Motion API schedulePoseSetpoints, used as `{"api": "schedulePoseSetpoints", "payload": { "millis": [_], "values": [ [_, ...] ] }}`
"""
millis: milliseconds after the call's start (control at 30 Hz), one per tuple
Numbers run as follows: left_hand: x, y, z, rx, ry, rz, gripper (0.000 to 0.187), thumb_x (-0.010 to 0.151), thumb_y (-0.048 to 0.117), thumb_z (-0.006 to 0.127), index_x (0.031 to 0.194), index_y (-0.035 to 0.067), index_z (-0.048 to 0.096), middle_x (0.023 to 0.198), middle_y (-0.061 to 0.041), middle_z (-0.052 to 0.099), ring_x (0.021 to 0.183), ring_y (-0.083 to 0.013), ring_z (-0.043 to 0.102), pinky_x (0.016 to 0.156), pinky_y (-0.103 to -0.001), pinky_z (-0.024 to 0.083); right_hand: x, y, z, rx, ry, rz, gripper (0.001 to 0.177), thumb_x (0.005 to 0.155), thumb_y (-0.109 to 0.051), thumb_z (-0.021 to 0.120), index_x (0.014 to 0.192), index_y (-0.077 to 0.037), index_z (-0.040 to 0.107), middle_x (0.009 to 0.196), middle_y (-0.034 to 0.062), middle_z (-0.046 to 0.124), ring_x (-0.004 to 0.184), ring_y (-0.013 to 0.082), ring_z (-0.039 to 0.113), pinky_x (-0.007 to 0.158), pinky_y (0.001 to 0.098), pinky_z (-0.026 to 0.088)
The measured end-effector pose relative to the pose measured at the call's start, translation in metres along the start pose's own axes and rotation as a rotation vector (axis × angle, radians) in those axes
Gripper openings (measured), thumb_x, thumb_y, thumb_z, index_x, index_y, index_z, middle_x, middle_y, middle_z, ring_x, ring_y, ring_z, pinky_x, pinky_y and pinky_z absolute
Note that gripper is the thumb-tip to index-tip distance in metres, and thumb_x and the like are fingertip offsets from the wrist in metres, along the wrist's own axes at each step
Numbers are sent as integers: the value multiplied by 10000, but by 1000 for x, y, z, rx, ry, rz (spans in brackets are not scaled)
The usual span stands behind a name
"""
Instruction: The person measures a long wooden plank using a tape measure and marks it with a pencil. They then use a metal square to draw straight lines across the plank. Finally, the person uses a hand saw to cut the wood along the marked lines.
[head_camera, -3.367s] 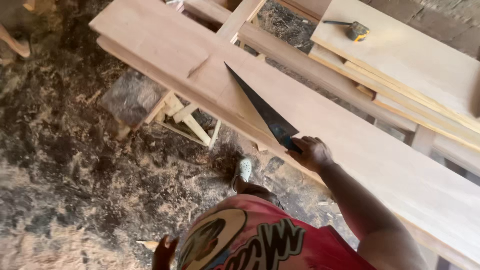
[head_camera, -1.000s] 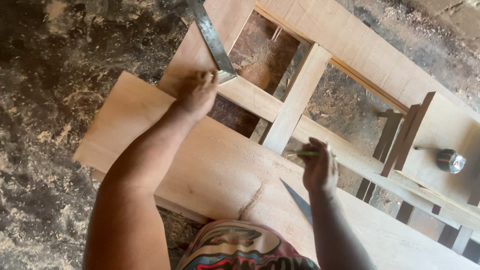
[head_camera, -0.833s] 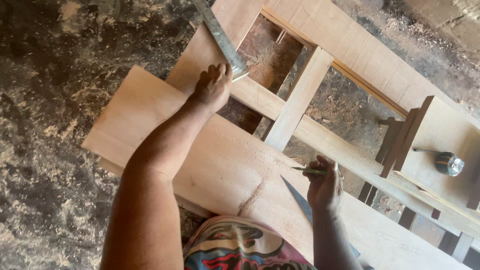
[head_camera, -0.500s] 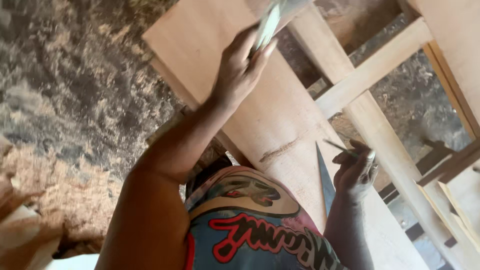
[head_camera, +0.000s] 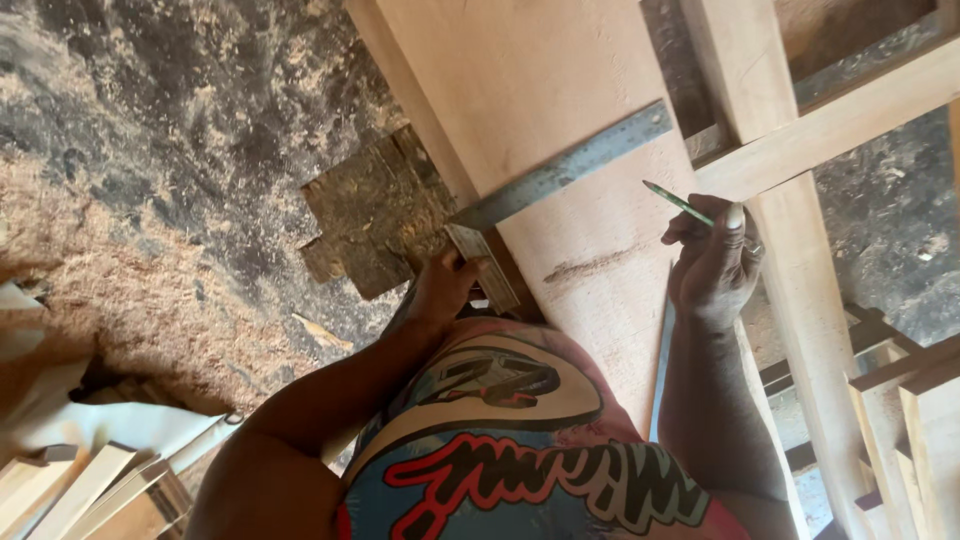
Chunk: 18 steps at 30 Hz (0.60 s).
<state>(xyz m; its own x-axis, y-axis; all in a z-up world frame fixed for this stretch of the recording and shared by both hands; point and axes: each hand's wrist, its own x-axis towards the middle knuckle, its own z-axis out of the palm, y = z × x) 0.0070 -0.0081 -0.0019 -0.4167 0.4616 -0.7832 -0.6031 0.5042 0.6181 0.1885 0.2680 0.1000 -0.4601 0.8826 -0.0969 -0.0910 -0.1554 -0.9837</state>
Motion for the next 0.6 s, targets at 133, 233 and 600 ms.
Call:
{"api": "schedulePoseSetpoints", "payload": {
  "millis": [133,233,600],
  "values": [
    [0,0,1,264,-17,195,266,968,191,717,1121,-24,748,884,-156,766,689,-200,705,586,-345,581,-15,9,1,-1,-8,43,494,1123,-464,587,1161,25,653,864,115,660,735,207,631,713,349,539],
    [3,17,12,51,-60,7,284,938,187,680,1089,-53,700,905,-156,729,695,-219,737,561,-359,657,-21,14,-5,14,8,59,480,1125,-449,586,1158,25,656,851,116,662,739,204,638,709,351,547],
    [-5,39,15,20,-189,-130,326,936,228,679,1102,-52,659,976,-151,739,810,-228,768,666,-352,690,-31,18,-25,55,80,140,430,1127,-401,586,1170,21,655,874,110,680,761,193,646,742,347,554]
  ]
}}
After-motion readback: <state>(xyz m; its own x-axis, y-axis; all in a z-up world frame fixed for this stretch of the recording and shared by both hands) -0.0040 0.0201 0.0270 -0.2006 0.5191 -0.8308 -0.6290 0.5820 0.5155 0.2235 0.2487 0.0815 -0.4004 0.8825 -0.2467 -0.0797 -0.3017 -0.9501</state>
